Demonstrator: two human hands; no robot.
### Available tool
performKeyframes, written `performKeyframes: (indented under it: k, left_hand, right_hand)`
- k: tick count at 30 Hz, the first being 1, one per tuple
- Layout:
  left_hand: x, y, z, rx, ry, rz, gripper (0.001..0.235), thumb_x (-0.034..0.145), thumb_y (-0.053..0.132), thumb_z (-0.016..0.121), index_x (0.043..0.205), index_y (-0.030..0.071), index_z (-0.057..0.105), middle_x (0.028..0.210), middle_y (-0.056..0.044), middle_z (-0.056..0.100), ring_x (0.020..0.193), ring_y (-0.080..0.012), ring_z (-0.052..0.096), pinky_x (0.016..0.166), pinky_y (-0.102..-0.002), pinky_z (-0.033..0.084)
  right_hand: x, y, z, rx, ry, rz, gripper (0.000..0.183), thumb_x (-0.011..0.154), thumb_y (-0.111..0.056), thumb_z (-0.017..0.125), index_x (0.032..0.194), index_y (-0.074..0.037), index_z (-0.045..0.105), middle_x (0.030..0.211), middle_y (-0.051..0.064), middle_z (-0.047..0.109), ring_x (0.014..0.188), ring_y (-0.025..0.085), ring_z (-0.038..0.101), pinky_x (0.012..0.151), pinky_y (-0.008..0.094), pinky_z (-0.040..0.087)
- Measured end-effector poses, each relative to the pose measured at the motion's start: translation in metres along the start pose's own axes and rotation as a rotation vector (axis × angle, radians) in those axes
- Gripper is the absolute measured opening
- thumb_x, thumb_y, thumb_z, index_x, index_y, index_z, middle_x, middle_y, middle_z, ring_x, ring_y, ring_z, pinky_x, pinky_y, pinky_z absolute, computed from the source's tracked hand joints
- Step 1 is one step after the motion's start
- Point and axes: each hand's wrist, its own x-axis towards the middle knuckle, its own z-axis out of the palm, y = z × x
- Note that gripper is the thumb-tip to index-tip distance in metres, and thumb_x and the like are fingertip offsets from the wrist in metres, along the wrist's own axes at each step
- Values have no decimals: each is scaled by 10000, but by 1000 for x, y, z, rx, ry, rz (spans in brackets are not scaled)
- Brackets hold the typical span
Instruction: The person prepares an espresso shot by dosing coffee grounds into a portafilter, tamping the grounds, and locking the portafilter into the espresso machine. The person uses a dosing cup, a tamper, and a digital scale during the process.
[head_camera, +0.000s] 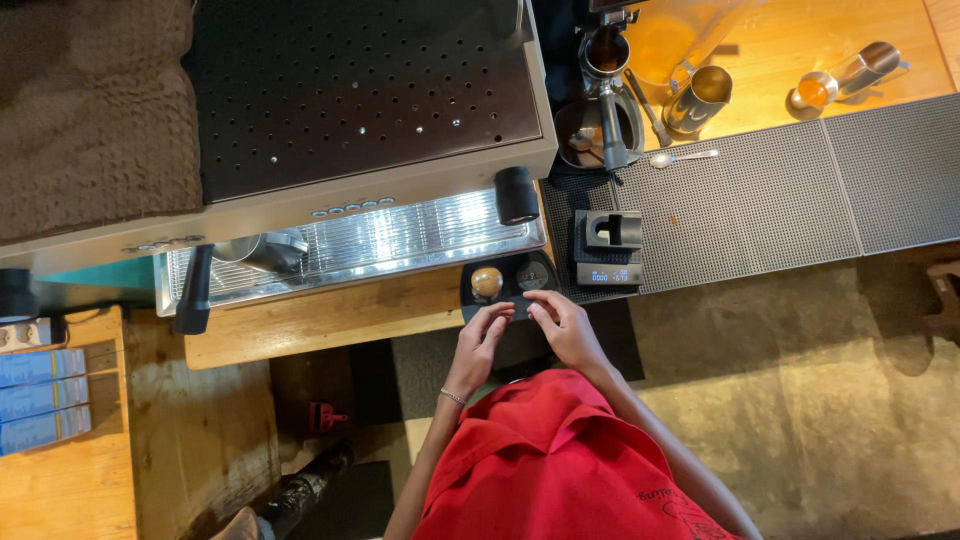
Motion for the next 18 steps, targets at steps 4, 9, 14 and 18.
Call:
performKeyframes:
  k: [4, 9, 14, 18]
  left_hand:
    - [0, 4, 0, -10, 0, -2, 271, 957, 120, 470, 1182, 79, 616, 1028, -122, 643, 1002, -252, 622, 897, -406, 483]
    - [1, 4, 1, -13, 1, -21, 273, 959, 124, 467, 1186, 80, 612, 1039, -126, 638, 1013, -258, 619, 910, -411, 479]
    - [2, 7, 2, -5, -4, -24, 274, 957, 123, 469, 1186, 77, 611, 1039, -129, 638, 1011, -267, 621, 907, -415, 481]
    - [4, 10, 3, 11, -2, -16, 273, 957, 128, 470, 1185, 84, 612, 1037, -125, 640, 1008, -266, 623, 902, -408, 484]
  right_hand:
    - [2, 5, 1, 15, 13, -2, 218, 899, -83, 555, 1085, -80, 668, 871, 118, 652, 805, 211, 690, 701, 326, 568]
    - [2, 3, 0, -5, 12, -7, 214, 899, -102, 562, 1086, -89, 667, 882, 113, 657, 809, 218, 690, 700, 326, 567]
    - [3, 0, -1, -10, 6, -5, 219, 897, -105, 562, 1090, -92, 666, 886, 114, 660, 809, 224, 689, 703, 334, 564]
    - [5, 3, -1, -19, -4, 3, 219, 896, -110, 565, 1090, -102, 665, 887, 101, 664, 813, 215, 691, 708, 330, 564]
